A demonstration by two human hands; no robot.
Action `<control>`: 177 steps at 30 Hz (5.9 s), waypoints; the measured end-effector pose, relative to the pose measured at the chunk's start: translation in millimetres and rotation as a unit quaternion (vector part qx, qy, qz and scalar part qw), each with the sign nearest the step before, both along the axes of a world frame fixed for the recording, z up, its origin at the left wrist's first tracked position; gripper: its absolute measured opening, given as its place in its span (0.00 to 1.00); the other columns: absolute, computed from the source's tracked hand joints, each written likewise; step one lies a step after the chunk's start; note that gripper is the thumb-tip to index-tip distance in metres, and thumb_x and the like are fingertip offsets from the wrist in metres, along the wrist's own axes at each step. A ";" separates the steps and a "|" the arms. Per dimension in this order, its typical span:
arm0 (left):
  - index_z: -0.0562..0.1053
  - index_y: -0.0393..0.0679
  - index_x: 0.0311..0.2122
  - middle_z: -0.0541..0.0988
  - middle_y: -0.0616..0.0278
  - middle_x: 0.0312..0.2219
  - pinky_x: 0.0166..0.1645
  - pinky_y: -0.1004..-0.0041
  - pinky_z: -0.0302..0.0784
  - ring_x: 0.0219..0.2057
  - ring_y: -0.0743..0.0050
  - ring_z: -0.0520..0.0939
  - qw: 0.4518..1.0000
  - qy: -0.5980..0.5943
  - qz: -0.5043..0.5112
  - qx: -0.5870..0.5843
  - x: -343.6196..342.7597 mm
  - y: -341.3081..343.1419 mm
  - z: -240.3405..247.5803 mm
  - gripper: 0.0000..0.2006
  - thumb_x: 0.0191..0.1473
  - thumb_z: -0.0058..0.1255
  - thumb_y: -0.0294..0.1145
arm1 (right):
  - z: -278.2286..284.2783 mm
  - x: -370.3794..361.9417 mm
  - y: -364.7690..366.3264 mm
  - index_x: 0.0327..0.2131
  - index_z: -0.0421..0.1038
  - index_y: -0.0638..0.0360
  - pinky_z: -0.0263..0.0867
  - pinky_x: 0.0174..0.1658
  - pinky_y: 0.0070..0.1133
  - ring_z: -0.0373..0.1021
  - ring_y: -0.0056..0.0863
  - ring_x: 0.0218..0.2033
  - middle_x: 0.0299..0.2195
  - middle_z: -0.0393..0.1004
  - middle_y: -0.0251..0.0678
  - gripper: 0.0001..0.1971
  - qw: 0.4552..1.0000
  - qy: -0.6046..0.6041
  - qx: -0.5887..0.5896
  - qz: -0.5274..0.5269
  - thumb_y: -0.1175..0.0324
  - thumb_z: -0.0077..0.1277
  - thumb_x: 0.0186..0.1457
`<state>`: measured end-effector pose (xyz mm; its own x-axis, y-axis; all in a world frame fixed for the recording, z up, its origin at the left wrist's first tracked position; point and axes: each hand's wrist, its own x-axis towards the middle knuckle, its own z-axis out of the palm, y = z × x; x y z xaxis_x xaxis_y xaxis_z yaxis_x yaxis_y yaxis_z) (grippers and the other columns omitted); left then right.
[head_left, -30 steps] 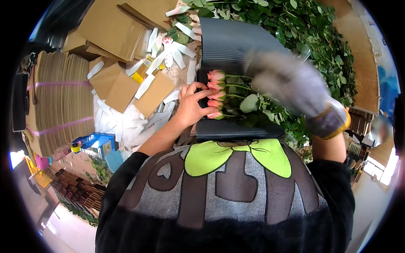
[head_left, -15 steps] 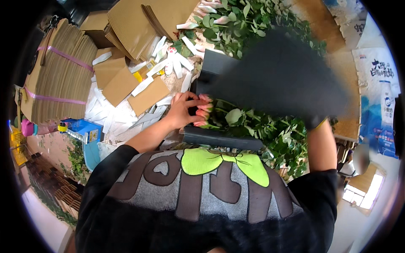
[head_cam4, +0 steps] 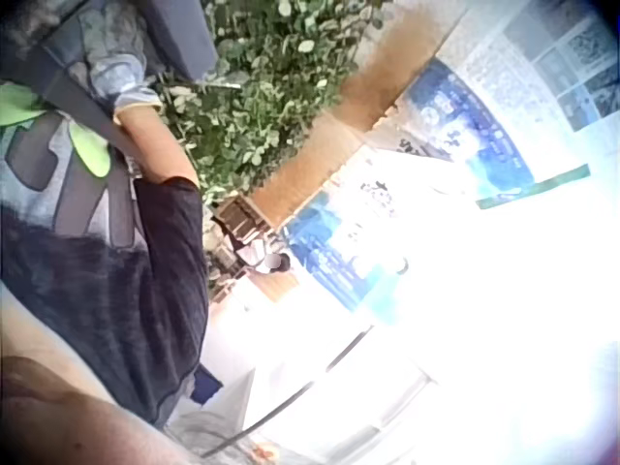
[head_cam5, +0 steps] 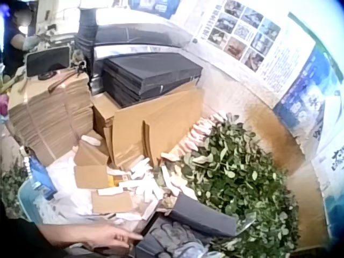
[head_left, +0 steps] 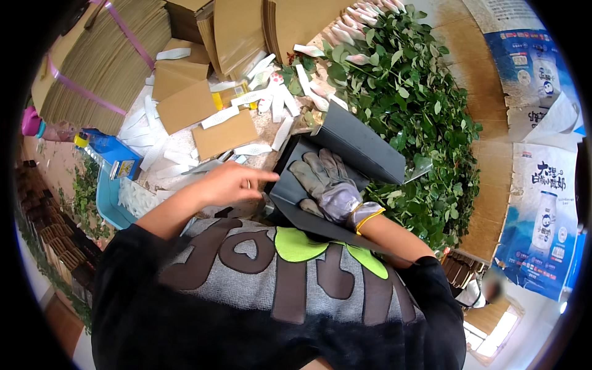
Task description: The person selects pink roses from a large pile, places them into a black box, and wraps the flower heads with white protective foam netting.
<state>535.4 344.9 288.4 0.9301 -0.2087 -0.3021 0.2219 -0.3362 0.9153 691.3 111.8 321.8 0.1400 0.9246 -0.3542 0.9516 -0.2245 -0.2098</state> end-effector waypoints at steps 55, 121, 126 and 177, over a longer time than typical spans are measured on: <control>0.77 0.47 0.40 0.79 0.53 0.29 0.52 0.68 0.72 0.35 0.58 0.80 0.981 -0.133 0.141 -0.005 -20.6 -55.7 -58.0 0.14 0.48 0.49 0.18 | 39.3 6.3 -18.9 0.32 0.70 0.64 0.64 0.18 0.12 0.71 0.19 0.17 0.18 0.74 0.35 0.14 0.663 0.479 -0.026 -0.575 0.60 0.51 0.55; 0.69 0.40 0.52 0.75 0.57 0.47 0.52 0.67 0.67 0.46 0.64 0.76 0.941 0.041 -0.052 -0.330 84.7 -29.0 -45.5 0.28 0.63 0.24 0.51 | 101.7 -20.9 -158.1 0.32 0.70 0.57 0.70 0.32 0.24 0.72 0.33 0.30 0.29 0.74 0.38 0.09 0.898 0.088 0.146 -0.404 0.63 0.49 0.50; 0.71 0.54 0.52 0.76 0.62 0.41 0.54 0.64 0.59 0.49 0.64 0.70 0.960 -0.121 -0.250 0.036 61.1 -33.2 -19.0 0.25 0.48 0.56 0.46 | 121.2 29.4 -110.1 0.40 0.73 0.46 0.71 0.33 0.33 0.74 0.39 0.31 0.33 0.76 0.39 0.13 0.927 -0.068 -0.087 -0.360 0.65 0.44 0.52; 0.77 0.52 0.38 0.69 0.61 0.52 0.47 0.64 0.70 0.43 0.57 0.71 0.946 -0.249 -0.204 -0.039 64.5 -31.4 -30.6 0.15 0.41 0.62 0.29 | 41.5 259.2 9.2 0.49 0.67 0.51 0.67 0.44 0.32 0.71 0.41 0.41 0.39 0.74 0.44 0.20 0.917 -0.031 -0.092 -0.386 0.55 0.43 0.55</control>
<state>599.9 313.5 257.7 0.7897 -0.5853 0.1841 -0.3779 -0.2276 0.8974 950.5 121.0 363.3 0.7528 0.4670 -0.4640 0.5029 -0.8627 -0.0523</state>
